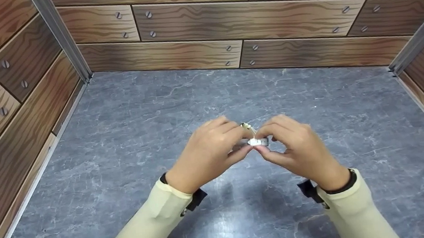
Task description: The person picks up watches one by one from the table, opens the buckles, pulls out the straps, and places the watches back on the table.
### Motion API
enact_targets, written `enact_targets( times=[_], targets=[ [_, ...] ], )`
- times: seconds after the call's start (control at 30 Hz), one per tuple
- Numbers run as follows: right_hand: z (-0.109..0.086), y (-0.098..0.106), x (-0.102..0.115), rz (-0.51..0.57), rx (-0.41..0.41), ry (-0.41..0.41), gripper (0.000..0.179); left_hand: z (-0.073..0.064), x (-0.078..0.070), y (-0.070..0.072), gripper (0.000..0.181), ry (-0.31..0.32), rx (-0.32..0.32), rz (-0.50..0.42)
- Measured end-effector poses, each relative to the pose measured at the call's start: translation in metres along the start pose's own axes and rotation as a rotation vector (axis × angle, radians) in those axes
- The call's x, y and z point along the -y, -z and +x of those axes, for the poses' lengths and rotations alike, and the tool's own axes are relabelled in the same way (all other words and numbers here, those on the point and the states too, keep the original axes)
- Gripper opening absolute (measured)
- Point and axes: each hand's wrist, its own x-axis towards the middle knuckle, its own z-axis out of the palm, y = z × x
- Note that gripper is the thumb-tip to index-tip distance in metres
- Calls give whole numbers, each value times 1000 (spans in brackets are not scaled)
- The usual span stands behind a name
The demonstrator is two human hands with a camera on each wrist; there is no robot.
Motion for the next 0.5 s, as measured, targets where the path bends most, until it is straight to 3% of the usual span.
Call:
enact_targets(
  times=[0.2,0.37,0.5],
  targets=[
    [0,0,-1,34,-12,-24,7,1,0,2,10,-4,-3,-8],
    [-1,0,-1,31,9,-43,20,1,1,2,10,-11,11,-2],
    [-1,0,0,9,24,-47,16,0,1,3,13,-10,23,13]
  ],
)
